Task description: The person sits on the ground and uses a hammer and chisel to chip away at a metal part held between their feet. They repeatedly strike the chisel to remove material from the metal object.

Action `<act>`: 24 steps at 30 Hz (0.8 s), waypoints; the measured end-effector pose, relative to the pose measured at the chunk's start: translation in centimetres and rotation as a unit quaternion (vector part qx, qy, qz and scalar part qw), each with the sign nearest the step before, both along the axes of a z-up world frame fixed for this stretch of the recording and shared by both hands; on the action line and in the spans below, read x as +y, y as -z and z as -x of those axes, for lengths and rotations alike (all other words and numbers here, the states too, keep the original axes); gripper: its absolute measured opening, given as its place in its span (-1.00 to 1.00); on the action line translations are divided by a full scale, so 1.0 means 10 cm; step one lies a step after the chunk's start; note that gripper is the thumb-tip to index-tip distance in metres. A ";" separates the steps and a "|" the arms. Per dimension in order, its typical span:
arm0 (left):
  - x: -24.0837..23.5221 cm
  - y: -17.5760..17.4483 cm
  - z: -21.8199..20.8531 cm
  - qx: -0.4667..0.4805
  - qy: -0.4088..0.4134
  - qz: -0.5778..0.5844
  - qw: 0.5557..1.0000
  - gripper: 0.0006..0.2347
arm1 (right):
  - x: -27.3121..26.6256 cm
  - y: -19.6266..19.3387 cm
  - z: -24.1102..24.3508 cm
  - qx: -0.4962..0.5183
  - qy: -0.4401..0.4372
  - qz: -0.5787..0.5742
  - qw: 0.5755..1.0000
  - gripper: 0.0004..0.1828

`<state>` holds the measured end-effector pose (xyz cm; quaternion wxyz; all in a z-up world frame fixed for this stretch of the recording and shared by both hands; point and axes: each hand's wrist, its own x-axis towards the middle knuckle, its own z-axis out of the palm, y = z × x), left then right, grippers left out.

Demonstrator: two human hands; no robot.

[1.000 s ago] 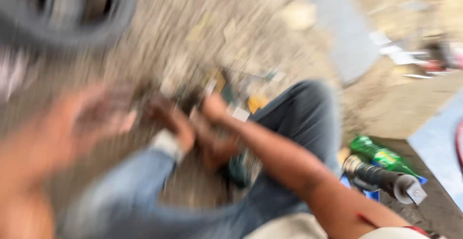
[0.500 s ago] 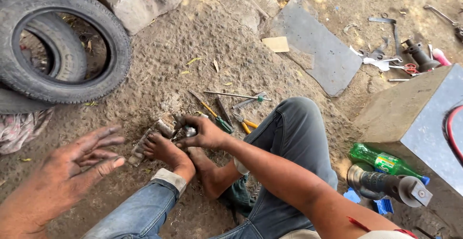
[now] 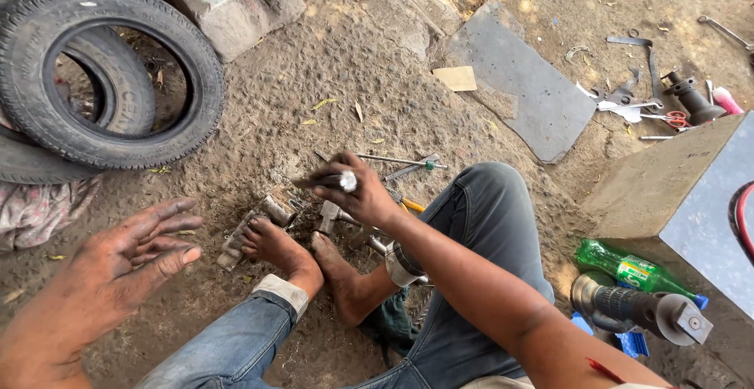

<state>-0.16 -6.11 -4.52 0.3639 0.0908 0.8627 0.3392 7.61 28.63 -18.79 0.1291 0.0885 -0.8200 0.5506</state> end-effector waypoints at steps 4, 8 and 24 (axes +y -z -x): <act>0.01 -0.03 -0.02 0.037 0.003 0.004 0.999 -0.38 | -0.13 0.33 0.03 -0.213 0.080 0.047 0.973 -0.60; 0.01 -0.06 -0.02 0.028 0.020 -0.038 0.999 -0.39 | -0.12 0.55 0.05 -0.250 0.102 0.124 0.955 -0.63; 0.17 -0.39 -0.04 0.114 -0.023 -0.039 0.992 -0.53 | -0.12 0.93 -0.10 -0.225 0.117 -0.126 0.959 -0.50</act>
